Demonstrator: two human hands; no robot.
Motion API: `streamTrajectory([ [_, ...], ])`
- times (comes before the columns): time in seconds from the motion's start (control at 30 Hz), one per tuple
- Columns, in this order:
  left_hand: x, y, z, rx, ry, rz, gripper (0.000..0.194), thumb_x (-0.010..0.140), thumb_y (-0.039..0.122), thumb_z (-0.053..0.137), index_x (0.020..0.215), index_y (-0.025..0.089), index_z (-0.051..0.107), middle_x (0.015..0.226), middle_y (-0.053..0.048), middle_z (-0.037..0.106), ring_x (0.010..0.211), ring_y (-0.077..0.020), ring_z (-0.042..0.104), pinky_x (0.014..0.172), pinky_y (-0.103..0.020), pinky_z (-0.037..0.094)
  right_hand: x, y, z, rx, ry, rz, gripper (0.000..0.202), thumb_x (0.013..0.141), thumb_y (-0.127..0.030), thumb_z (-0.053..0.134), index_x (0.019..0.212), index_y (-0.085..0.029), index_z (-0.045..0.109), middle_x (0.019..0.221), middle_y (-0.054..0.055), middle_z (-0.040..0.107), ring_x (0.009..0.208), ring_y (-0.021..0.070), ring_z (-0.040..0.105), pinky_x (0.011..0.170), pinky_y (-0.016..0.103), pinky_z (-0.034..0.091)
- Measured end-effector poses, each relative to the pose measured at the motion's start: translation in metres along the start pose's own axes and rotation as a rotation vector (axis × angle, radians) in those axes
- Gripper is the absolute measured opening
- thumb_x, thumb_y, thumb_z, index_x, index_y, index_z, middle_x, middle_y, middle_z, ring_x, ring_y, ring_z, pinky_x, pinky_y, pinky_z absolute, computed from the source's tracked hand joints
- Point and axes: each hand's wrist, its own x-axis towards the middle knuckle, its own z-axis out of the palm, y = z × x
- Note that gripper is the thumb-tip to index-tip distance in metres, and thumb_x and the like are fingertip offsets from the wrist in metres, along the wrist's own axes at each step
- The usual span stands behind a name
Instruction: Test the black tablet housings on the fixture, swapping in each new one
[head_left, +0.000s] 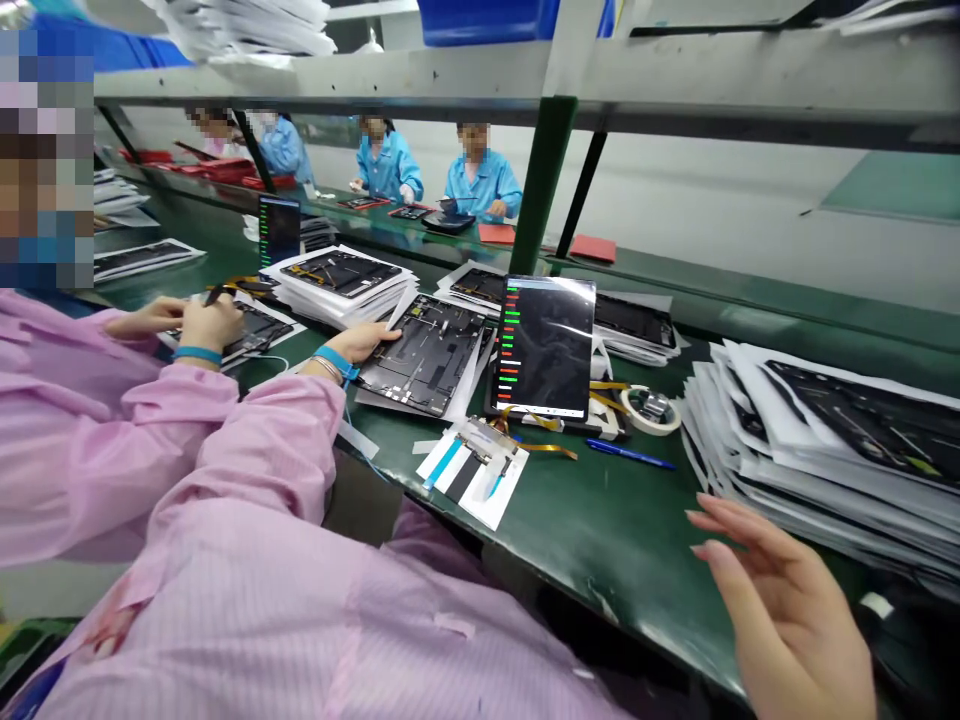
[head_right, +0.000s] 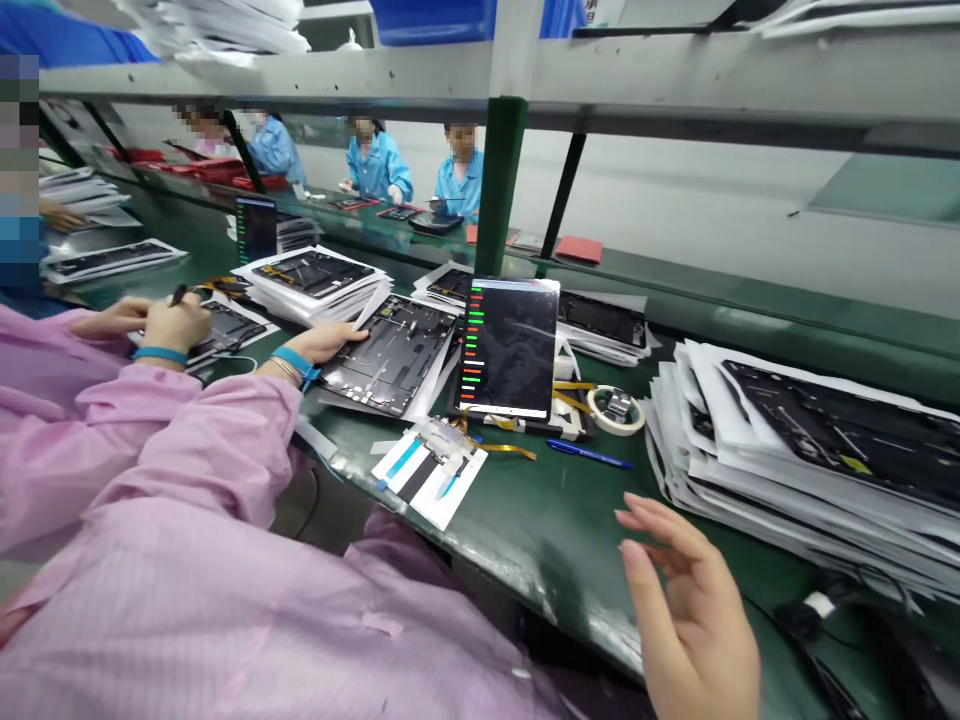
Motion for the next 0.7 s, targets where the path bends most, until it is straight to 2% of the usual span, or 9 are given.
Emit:
streamTrajectory([
  [0.1,0.017,-0.005,0.010,0.082,-0.034,-0.074,0.022,0.070,0.010,0.072,0.091,0.010,0.066,0.072,-0.008,0.071,0.058,-0.0188,0.066,0.058,-0.029,0.058,-0.006,0.016,-0.008,-0.018,-0.009,0.069,0.033,0.079,-0.049,0.063,0.110,-0.035,0.062,0.119,0.006,0.063,0.106,0.0341,0.060,0.093,0.058,0.047],
  [0.2,0.025,-0.002,0.016,0.160,-0.040,-0.088,0.019,0.069,0.013,0.075,0.086,0.011,0.065,0.069,-0.008,0.071,0.058,-0.0196,0.066,0.057,-0.030,0.057,-0.010,0.029,-0.017,-0.063,-0.007,0.125,0.038,0.079,-0.053,0.062,0.112,-0.033,0.061,0.116,0.006,0.065,0.103,0.0327,0.062,0.091,0.054,0.050],
  [0.4,0.021,0.003,0.022,0.329,0.025,0.014,0.024,0.068,0.021,0.076,0.088,0.014,0.066,0.071,-0.005,0.071,0.062,-0.0190,0.066,0.064,-0.030,0.057,-0.013,0.046,-0.025,-0.109,-0.043,0.131,0.041,0.082,-0.054,0.061,0.111,-0.026,0.062,0.111,0.005,0.068,0.095,0.0234,0.067,0.080,0.032,0.055],
  [0.53,0.015,0.008,0.023,0.506,0.112,0.068,0.024,0.066,0.025,0.076,0.085,0.014,0.068,0.079,-0.006,0.073,0.079,-0.0235,0.068,0.075,-0.032,0.055,-0.014,0.055,-0.022,-0.099,-0.076,0.077,0.034,0.087,-0.049,0.059,0.111,-0.025,0.062,0.111,0.005,0.067,0.093,0.0196,0.068,0.077,0.026,0.055],
  [0.6,0.007,0.013,0.027,0.622,0.186,0.109,0.024,0.060,0.023,0.078,0.079,0.013,0.067,0.084,-0.008,0.073,0.097,-0.0282,0.066,0.084,-0.032,0.052,-0.013,0.057,-0.025,-0.131,-0.095,0.014,0.030,0.089,-0.044,0.057,0.112,-0.025,0.061,0.110,0.005,0.067,0.091,0.0189,0.068,0.078,0.027,0.055],
  [0.7,-0.019,0.025,0.055,0.757,0.248,0.204,0.029,0.057,0.022,0.077,0.081,0.010,0.067,0.100,-0.012,0.072,0.123,-0.0347,0.050,0.101,-0.036,0.041,0.002,0.050,-0.041,-0.253,-0.087,-0.166,0.024,0.091,-0.037,0.055,0.111,-0.025,0.061,0.111,0.006,0.066,0.094,0.0201,0.066,0.080,0.032,0.054],
])
